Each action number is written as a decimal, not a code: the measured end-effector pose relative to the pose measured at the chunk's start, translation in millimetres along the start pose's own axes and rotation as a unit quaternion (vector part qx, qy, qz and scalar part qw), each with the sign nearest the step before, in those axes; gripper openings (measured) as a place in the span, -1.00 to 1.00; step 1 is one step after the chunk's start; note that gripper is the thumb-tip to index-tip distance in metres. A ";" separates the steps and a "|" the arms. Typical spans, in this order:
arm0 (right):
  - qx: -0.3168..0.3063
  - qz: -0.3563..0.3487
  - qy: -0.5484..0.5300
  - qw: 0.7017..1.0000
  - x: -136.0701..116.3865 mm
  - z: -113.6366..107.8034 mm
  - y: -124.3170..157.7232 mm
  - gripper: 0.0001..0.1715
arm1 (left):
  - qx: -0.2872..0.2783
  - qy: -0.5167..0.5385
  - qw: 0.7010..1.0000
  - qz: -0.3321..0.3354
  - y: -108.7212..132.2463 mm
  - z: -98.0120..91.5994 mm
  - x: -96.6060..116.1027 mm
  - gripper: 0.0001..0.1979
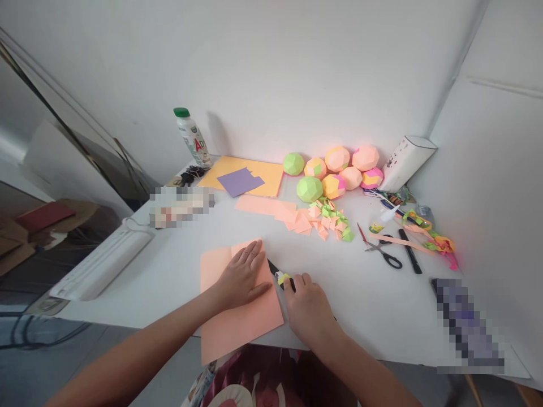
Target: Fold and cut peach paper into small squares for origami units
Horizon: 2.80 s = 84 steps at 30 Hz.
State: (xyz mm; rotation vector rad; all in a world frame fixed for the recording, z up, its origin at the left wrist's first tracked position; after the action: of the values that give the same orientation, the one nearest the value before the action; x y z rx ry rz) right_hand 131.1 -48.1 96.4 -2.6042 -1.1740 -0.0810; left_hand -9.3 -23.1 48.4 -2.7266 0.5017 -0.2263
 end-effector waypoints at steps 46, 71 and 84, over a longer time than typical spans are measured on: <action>-0.021 -0.032 -0.241 0.970 -6.5 26.1 -6.8 -0.40 | 0.133 0.175 0.962 -0.160 -1.6 -4.2 -46.8 -0.63; 0.231 -0.091 -0.345 0.905 77.5 -17.5 -104.6 -0.63 | 0.199 0.106 0.945 -0.236 8.4 -28.2 -79.4 -0.65; 0.174 -0.029 -0.309 0.935 67.4 15.2 -117.5 -0.68 | 0.210 0.124 0.907 -0.342 39.9 -54.8 -125.9 -0.65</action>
State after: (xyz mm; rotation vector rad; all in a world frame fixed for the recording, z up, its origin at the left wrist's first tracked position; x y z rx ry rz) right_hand 88.0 79.0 120.3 -2.3263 -1.2969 0.9100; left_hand -150.1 -28.6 72.6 -2.3399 -0.4310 -0.7661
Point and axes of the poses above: each hand's wrist, its own y-axis away from the middle knuckle, its own z-axis out of the palm, x = y × z, the point moved 7 cm from there along -y, towards the middle knuckle, and after that the axes turned 9 degrees about x, right-handed, at the moved point
